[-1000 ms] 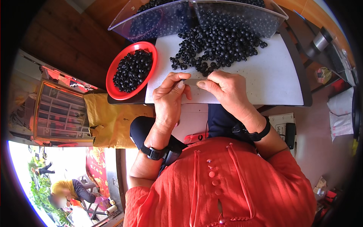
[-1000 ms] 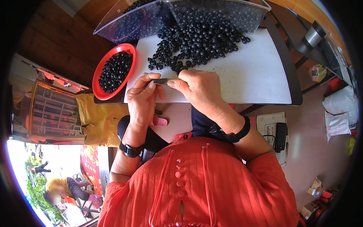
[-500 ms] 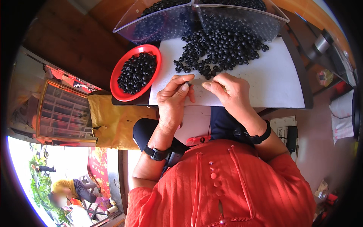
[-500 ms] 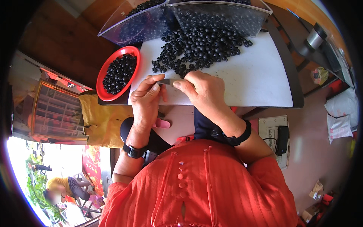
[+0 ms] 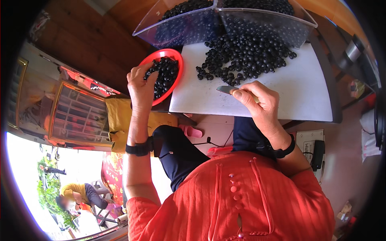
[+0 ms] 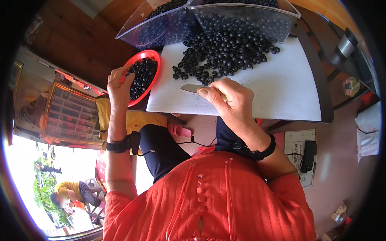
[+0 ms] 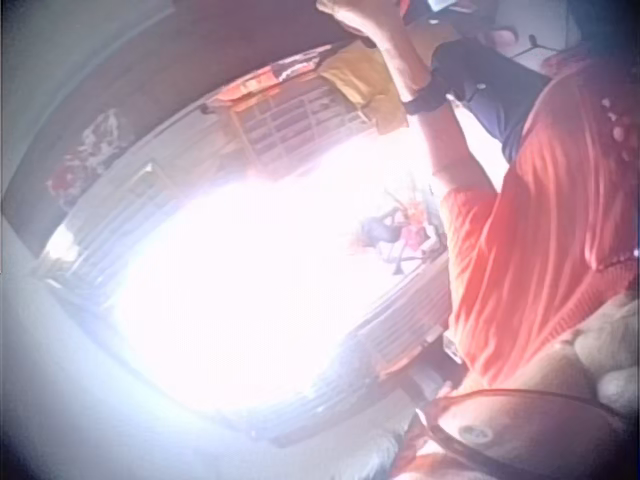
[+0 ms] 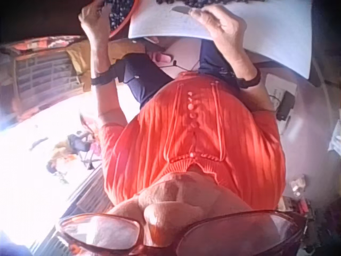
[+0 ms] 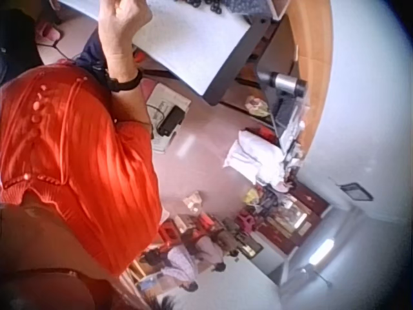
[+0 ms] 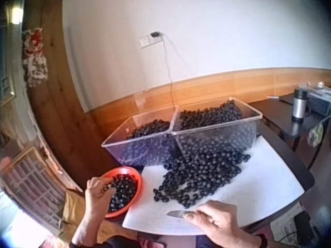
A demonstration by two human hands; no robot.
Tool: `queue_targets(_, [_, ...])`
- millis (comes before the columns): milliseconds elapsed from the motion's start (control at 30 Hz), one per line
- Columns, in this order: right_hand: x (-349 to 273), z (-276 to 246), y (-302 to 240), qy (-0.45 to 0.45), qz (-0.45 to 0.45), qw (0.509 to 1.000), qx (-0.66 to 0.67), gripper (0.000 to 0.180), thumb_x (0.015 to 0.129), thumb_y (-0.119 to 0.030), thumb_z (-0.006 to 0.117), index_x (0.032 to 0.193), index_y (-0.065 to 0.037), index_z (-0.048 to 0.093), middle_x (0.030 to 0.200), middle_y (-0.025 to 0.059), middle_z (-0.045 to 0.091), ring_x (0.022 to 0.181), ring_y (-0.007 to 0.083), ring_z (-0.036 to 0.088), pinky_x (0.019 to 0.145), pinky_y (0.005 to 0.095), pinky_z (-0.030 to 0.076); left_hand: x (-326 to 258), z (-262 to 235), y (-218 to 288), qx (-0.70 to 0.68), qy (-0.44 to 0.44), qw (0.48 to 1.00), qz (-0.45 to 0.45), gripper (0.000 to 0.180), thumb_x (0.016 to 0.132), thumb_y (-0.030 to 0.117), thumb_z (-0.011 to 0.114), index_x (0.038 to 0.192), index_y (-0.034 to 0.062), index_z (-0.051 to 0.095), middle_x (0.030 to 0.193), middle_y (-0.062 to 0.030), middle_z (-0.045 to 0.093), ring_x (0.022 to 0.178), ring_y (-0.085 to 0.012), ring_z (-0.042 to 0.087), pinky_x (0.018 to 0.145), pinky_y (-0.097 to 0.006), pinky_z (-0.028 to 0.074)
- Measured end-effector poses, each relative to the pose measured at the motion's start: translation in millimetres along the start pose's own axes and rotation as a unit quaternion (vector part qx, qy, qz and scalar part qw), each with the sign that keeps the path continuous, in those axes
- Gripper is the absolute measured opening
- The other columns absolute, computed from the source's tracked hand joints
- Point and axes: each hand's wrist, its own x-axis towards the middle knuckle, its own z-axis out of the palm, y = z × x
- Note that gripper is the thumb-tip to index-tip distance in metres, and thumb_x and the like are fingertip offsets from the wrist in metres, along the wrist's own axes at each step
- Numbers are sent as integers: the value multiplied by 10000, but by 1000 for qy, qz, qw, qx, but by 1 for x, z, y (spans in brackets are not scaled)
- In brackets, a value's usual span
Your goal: Sorting and preparing small black fruits, likely grapes or olives, using a small knife.
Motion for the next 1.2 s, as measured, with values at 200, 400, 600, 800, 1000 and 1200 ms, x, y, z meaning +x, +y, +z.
queue_targets(200, [-1, -1, 2, 7, 6, 1000, 6, 226, 928, -191, 801, 854, 4, 716, 701, 54, 656, 580, 113, 576, 533, 284, 445, -16, 63, 56, 7, -84, 981, 172, 420, 824, 92, 791, 1237, 79, 714, 1218, -148, 666, 1124, -376, 586, 963, -453, 510])
queue_targets(400, [1, 0, 1, -10, -5, 1000, -11, 208, 932, -172, 789, 856, 5, 711, 696, 63, 641, 573, 126, 579, 528, 292, 442, -31, 97, 64, 68, -138, 980, 125, 514, 849, 212, 746, 1302, -8, 643, 1279, -179, 638, 1184, -387, 552, 1006, -490, 454])
queue_targets(600, [2, -1, 1, -3, -3, 1000, -17, 207, 933, -169, 784, 842, -1, 706, 686, 70, 635, 570, 148, 592, 525, 303, 448, -59, 84, 76, 22, -120, 985, 125, 502, 860, 95, 677, 1348, 0, 609, 1273, -198, 633, 1155, -405, 551, 997, -503, 452])
queue_targets(800, [1, 0, 3, 1, -22, 999, -26, 219, 928, -182, 791, 832, -4, 708, 684, 71, 642, 562, 156, 593, 522, 304, 449, -73, 76, 81, -13, -94, 988, 121, 514, 843, -18, 617, 1356, 3, 601, 1306, -234, 616, 1147, -427, 562, 1000, -516, 478])
queue_targets(1000, [1, 2, 1, 3, -18, 1000, -18, 230, 930, -200, 791, 828, -9, 712, 683, 71, 646, 562, 166, 600, 523, 313, 451, -82, 59, 88, -49, -111, 986, 111, 526, 834, -41, 626, 1357, 14, 604, 1354, -236, 602, 1170, -426, 579, 998, -489, 505])
queue_targets(1200, [0, 0, 4, -1, -27, 999, -44, 221, 927, -196, 790, 826, -14, 714, 687, 74, 655, 570, 178, 610, 527, 321, 457, -85, 50, 75, -93, -95, 989, 61, 472, 828, -14, 688, 1297, 31, 648, 1315, -194, 624, 1179, -368, 626, 1007, -444, 513])
